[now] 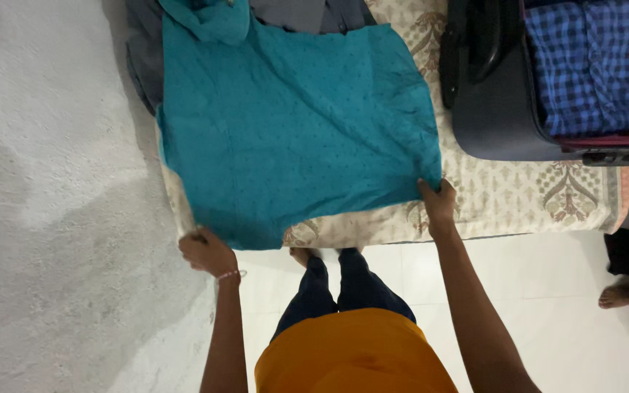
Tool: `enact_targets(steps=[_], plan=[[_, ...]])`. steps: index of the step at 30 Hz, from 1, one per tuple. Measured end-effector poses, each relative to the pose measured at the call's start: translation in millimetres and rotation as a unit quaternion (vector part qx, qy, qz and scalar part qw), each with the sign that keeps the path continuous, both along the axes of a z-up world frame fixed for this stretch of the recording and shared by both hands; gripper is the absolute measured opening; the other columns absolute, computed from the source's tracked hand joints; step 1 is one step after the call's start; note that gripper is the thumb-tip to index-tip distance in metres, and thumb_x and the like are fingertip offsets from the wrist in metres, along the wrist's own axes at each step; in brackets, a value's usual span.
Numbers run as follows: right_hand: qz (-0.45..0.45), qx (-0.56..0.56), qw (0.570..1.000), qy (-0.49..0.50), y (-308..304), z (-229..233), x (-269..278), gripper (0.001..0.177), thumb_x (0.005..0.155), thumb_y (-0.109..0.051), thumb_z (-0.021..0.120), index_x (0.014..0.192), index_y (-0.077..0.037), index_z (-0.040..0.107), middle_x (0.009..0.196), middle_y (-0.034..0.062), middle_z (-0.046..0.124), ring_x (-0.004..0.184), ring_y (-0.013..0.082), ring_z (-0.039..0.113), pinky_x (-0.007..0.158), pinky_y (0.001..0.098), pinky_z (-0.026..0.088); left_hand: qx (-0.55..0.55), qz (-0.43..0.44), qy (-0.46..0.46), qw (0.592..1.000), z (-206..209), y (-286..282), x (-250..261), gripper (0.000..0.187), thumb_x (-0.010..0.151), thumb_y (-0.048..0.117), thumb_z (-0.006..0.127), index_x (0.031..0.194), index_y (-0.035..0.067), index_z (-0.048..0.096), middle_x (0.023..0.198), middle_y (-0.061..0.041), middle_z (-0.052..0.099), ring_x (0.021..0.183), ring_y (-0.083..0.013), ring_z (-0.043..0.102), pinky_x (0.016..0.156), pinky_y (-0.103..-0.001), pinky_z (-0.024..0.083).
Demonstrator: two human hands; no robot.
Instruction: The person folds a teal shirt on a bed by hand, places it into a suitcase with other garments, and then begins to handle a gray jacket.
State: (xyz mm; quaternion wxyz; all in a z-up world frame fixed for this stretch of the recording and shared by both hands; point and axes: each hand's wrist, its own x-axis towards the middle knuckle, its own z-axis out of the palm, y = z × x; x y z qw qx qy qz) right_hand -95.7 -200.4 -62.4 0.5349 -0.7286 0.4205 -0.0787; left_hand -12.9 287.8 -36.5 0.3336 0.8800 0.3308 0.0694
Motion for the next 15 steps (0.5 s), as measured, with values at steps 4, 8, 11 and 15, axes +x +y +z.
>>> enact_targets(steps=[4,8,11,15], plan=[[-0.036,0.092,0.993,-0.061,8,24,-2,0.026,0.094,-0.019,0.075,0.103,0.0,0.061,0.088,0.0049,0.062,0.077,0.0102,0.058,0.071,0.0297,0.05,-0.036,-0.057,-0.028,0.997,-3,6,-10,0.034,0.108,0.034,0.05,0.117,0.002,0.057,0.102,-0.013,0.068,0.097,-0.0282,0.062,0.104,-0.055,0.03],[0.029,0.068,0.997,-0.032,5,23,-11,0.026,0.091,-0.015,0.075,0.106,0.002,0.063,0.094,0.0058,0.066,0.08,0.0127,0.065,0.07,0.0294,0.054,-0.065,-0.08,-0.021,0.994,1,1,0,0.035,0.107,0.034,0.054,0.122,0.002,0.053,0.103,-0.013,0.063,0.097,-0.0265,0.061,0.101,-0.053,0.038],[-0.031,0.034,0.996,-0.078,-1,-10,-19,0.033,0.085,-0.005,0.08,0.111,0.005,0.062,0.099,0.0082,0.067,0.084,0.0141,0.065,0.074,0.0277,0.056,-0.175,0.025,-0.087,0.981,7,-11,-2,0.032,0.107,0.031,0.051,0.12,0.002,0.05,0.109,-0.015,0.057,0.099,-0.0257,0.059,0.094,-0.051,0.046],[-0.047,-0.02,0.997,-0.061,5,-18,-27,0.041,0.084,-0.003,0.08,0.115,0.004,0.055,0.098,0.009,0.064,0.079,0.0153,0.063,0.068,0.0297,0.054,0.02,0.02,-0.094,0.995,9,-23,-4,0.041,0.097,0.024,0.06,0.123,-0.006,0.049,0.118,-0.022,0.053,0.111,-0.0363,0.054,0.093,-0.055,0.04]])
